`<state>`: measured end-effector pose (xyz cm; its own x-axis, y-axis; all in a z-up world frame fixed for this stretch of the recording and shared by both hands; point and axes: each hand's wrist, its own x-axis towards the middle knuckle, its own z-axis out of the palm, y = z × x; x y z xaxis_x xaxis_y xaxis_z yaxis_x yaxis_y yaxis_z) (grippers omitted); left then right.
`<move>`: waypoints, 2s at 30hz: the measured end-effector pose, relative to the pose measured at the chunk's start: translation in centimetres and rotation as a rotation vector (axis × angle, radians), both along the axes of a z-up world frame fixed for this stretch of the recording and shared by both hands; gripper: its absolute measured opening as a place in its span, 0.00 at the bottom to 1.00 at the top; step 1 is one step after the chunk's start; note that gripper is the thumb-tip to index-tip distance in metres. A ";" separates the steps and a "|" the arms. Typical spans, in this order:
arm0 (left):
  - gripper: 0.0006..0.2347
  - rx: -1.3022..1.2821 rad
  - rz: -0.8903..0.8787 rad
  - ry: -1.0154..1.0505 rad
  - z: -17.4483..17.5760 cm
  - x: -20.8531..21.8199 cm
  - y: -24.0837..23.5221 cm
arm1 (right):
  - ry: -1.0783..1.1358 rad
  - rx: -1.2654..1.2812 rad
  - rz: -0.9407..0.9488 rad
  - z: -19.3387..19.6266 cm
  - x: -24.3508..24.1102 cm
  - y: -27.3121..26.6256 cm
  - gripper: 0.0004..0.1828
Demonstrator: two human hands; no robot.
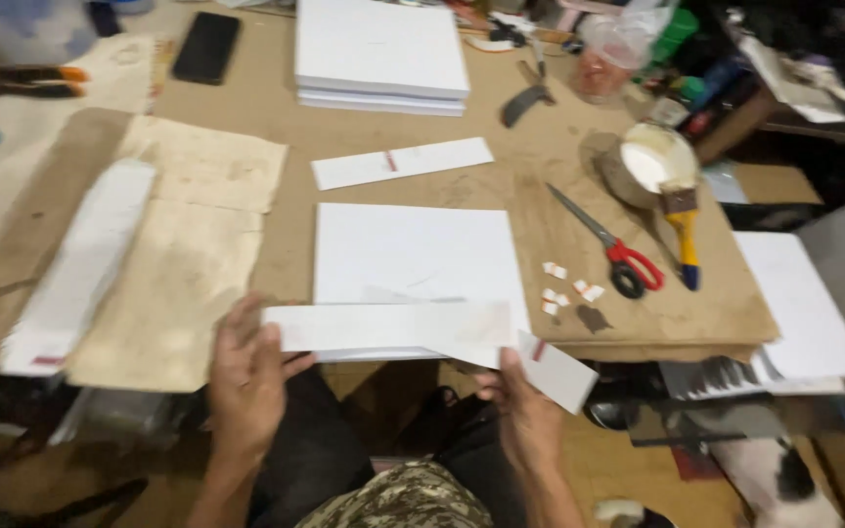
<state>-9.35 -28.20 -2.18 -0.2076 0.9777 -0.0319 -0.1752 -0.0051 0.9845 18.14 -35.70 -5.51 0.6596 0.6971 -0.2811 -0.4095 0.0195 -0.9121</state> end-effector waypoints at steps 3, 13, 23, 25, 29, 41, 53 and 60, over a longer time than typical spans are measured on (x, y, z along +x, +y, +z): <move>0.19 -0.039 -0.024 0.077 -0.3 0.0 0.3 | -0.062 -0.026 -0.011 -0.4 1.0 -0.3 0.27; 0.19 -0.002 -0.181 0.143 0.5 0.0 -0.1 | -0.174 -0.185 0.114 3.1 1.3 -0.9 0.23; 0.19 -0.017 -0.274 0.261 1.5 1.4 -0.2 | -0.159 -0.257 0.182 6.1 -1.1 -0.4 0.20; 0.17 -0.047 -0.307 0.250 2.0 1.9 -0.3 | -0.189 -0.590 0.104 9.5 -3.2 0.0 0.23; 0.17 0.037 -0.273 0.417 2.9 1.8 0.2 | -0.227 -0.429 0.153 7.3 -1.3 -0.9 0.20; 0.28 -0.217 -0.670 0.352 6.9 2.1 3.0 | -0.346 -0.239 0.252 8.9 0.4 0.5 0.19; 0.17 0.286 -0.525 0.494 2.2 0.4 6.6 | -0.520 -0.072 0.281 6.5 6.9 3.9 0.17; 0.28 0.321 -0.531 0.495 1.6 1.7 5.4 | -0.687 0.065 0.294 4.4 5.8 2.5 0.37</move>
